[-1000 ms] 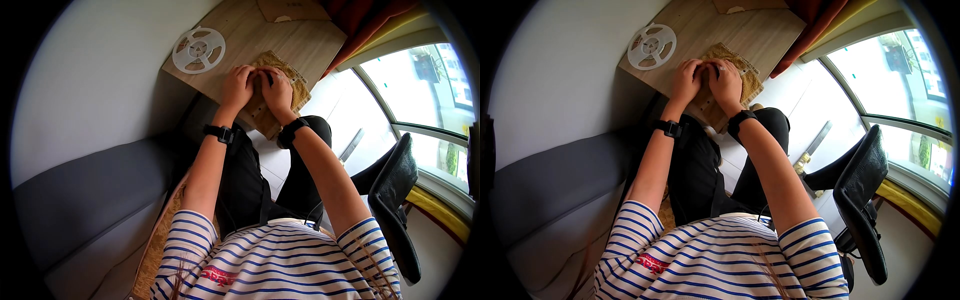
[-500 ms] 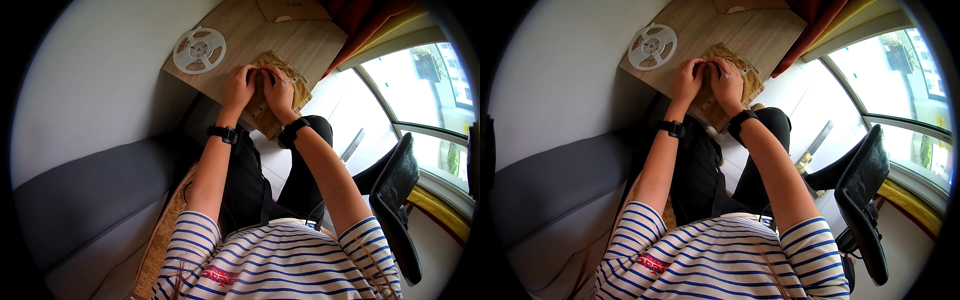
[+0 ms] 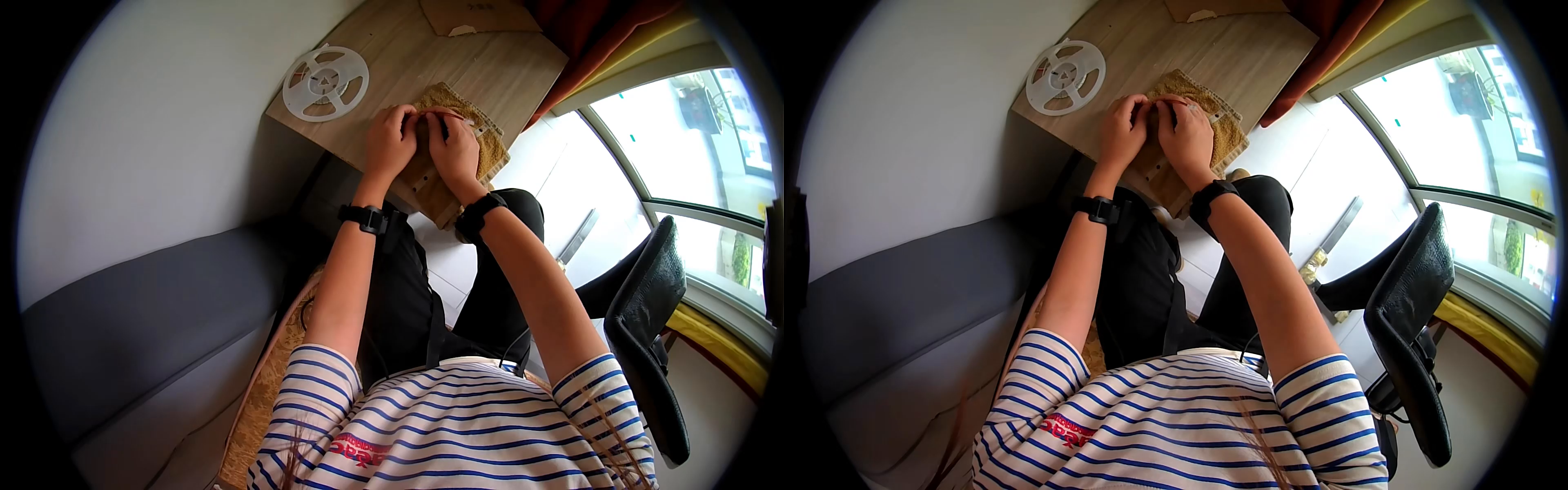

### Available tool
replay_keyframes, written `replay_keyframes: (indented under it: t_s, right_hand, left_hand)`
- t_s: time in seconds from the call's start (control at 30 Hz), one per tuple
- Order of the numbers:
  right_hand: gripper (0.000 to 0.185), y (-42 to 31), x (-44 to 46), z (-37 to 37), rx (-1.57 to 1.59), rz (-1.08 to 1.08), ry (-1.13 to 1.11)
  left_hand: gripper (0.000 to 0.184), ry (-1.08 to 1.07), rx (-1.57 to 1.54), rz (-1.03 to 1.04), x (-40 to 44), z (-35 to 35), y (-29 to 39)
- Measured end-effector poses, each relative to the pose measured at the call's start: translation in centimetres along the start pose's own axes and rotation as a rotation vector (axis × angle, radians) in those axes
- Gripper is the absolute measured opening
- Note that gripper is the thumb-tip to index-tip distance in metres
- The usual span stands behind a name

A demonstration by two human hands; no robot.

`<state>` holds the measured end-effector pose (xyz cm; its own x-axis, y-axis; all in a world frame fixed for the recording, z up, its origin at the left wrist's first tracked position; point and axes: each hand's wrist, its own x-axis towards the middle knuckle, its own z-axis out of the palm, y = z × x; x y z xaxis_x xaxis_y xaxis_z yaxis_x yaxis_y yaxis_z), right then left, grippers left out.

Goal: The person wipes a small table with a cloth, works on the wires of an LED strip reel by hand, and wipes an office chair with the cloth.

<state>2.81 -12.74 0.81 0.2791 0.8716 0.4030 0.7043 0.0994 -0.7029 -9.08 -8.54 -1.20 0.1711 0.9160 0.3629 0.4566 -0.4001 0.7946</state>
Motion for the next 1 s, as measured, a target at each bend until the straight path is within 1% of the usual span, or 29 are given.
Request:
replay_keyframes:
  t_s: [0.07, 0.13, 0.17, 0.23, 0.37, 0.43, 0.63, 0.77, 0.83, 0.93, 1.0]
  right_hand:
    - [0.016, 0.0, 0.0, 0.0, 0.012, 0.014, 0.003]
    - [0.016, -0.1, 0.0, 0.0, 0.024, 0.028, 0.007]
    - [0.016, -0.2, 0.0, 0.0, 0.037, 0.028, 0.006]
    - [0.016, -0.2, 0.1, -0.1, 0.049, 0.028, 0.006]
    - [0.015, -0.4, 0.1, -0.2, 0.051, 0.040, -0.005]
    - [0.014, -0.3, 0.1, -0.2, 0.052, 0.042, -0.010]
    - [0.014, -0.3, 0.2, -0.2, 0.038, 0.032, -0.017]
    - [0.013, -0.2, 0.2, -0.1, 0.017, 0.004, -0.018]
    - [0.013, -0.1, 0.2, 0.0, 0.018, -0.004, -0.023]
    - [0.013, -0.1, 0.2, 0.1, 0.034, -0.048, 0.018]
    - [0.014, -0.1, 0.3, 0.2, 0.036, -0.052, 0.018]
  left_hand:
    - [0.007, -0.015, -0.018, -0.012, 0.1, -0.2, 0.0]
    - [0.007, -0.070, -0.125, -0.091, 0.1, -0.5, -0.2]
    - [0.007, -0.070, -0.125, -0.090, 0.1, -0.6, -0.3]
    - [0.011, -0.128, -0.140, -0.083, 0.1, -0.9, -0.3]
    - [0.011, -0.141, -0.135, -0.027, 0.2, -1.2, -0.1]
    - [0.006, -0.105, -0.223, -0.048, 0.3, -1.0, -0.3]
    - [0.007, -0.133, -0.192, 0.029, 0.4, -1.3, -0.4]
    - [0.007, -0.137, -0.198, 0.050, 0.4, -1.5, -0.4]
    - [0.008, -0.177, -0.193, 0.043, 0.4, -1.5, -0.7]
    - [0.008, -0.174, -0.196, 0.090, 0.5, -1.4, -1.0]
    - [0.009, -0.187, -0.194, 0.064, 0.4, -1.5, -1.1]
